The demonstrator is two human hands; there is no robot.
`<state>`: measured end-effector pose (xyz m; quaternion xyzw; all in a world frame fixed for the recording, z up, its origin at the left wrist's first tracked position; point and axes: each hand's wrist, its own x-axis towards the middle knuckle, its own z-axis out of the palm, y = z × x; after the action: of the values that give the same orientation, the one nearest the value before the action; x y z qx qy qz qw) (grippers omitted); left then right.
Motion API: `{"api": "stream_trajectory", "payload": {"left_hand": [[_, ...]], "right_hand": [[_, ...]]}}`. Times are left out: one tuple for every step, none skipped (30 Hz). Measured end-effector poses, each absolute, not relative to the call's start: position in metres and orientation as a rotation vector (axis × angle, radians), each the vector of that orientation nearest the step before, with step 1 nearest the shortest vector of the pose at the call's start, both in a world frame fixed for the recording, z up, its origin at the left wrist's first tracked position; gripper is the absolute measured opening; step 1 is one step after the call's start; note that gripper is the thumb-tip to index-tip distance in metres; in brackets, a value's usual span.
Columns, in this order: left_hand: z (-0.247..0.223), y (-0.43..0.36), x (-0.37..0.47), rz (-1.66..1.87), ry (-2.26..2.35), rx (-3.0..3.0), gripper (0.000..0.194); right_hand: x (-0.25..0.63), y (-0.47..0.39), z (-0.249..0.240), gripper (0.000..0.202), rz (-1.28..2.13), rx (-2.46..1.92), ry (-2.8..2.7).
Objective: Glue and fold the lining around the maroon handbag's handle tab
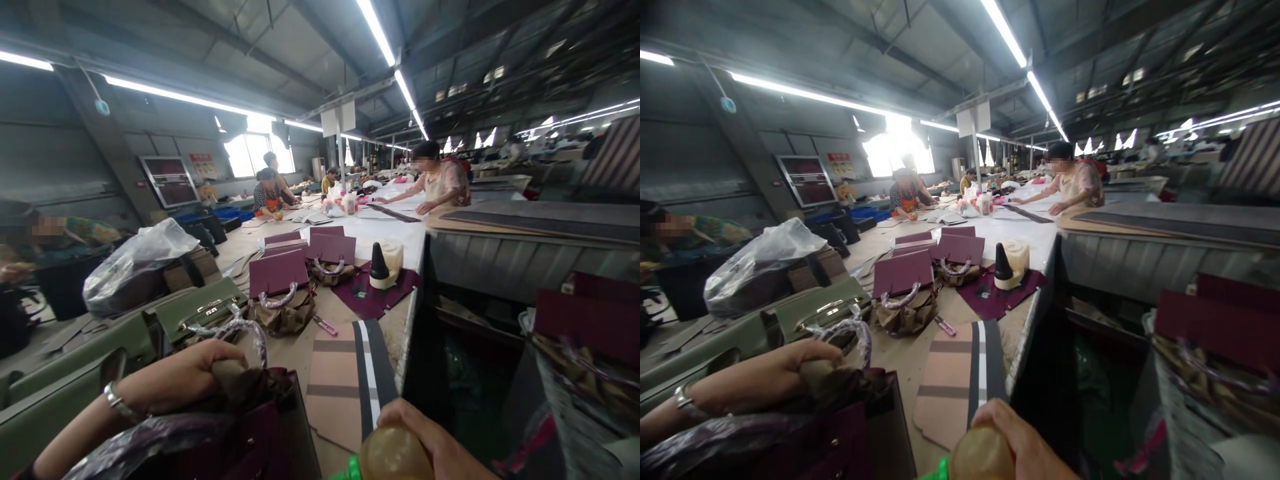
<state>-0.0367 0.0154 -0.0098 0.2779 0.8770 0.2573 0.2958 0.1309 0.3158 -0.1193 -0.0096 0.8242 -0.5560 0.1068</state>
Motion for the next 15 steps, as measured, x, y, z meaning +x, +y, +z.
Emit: {"api": "stream_trajectory", "payload": {"left_hand": [[-0.010,0.015,-0.035,0.672,2.335,0.761,0.021],[-0.010,0.014,-0.034,0.665,2.335,0.782,0.021],[-0.010,0.014,-0.033,0.661,2.327,0.799,0.021],[-0.009,0.014,-0.032,0.655,2.319,0.815,0.020],[-0.007,0.014,-0.031,0.652,2.310,0.829,0.019],[-0.005,0.014,-0.030,0.642,2.307,0.843,0.018],[-0.003,0.015,-0.030,0.631,2.309,0.850,0.018],[-0.002,0.015,-0.031,0.624,2.310,0.850,0.019],[0.000,0.016,-0.031,0.614,2.309,0.852,0.020],[0.000,0.016,-0.031,0.607,2.308,0.848,0.020],[0.001,0.017,-0.031,0.600,2.307,0.840,0.021],[0.002,0.018,-0.031,0.590,2.308,0.833,0.022],[0.002,0.018,-0.031,0.579,2.312,0.828,0.023],[0.003,0.019,-0.030,0.569,2.318,0.823,0.024],[0.003,0.019,-0.029,0.560,2.322,0.814,0.026]], "right_hand": [[0.130,0.315,-0.120,0.042,-1.648,-0.019,2.414],[0.130,0.315,-0.121,0.043,-1.650,-0.022,2.402],[0.130,0.315,-0.122,0.044,-1.647,-0.037,2.398],[0.130,0.316,-0.123,0.043,-1.646,-0.061,2.400],[0.130,0.316,-0.124,0.043,-1.644,-0.091,2.408],[0.130,0.317,-0.124,0.043,-1.641,-0.118,2.415],[0.130,0.317,-0.124,0.043,-1.637,-0.135,2.427],[0.129,0.318,-0.125,0.044,-1.628,-0.141,2.444],[0.128,0.319,-0.125,0.045,-1.617,-0.139,2.461],[0.127,0.319,-0.124,0.045,-1.607,-0.133,2.480],[0.126,0.319,-0.124,0.046,-1.600,-0.127,2.499],[0.125,0.319,-0.123,0.046,-1.594,-0.123,2.518],[0.124,0.319,-0.122,0.047,-1.590,-0.125,2.532],[0.122,0.319,-0.120,0.047,-1.589,-0.130,2.547],[0.120,0.319,-0.118,0.047,-1.587,-0.138,2.568]]}}
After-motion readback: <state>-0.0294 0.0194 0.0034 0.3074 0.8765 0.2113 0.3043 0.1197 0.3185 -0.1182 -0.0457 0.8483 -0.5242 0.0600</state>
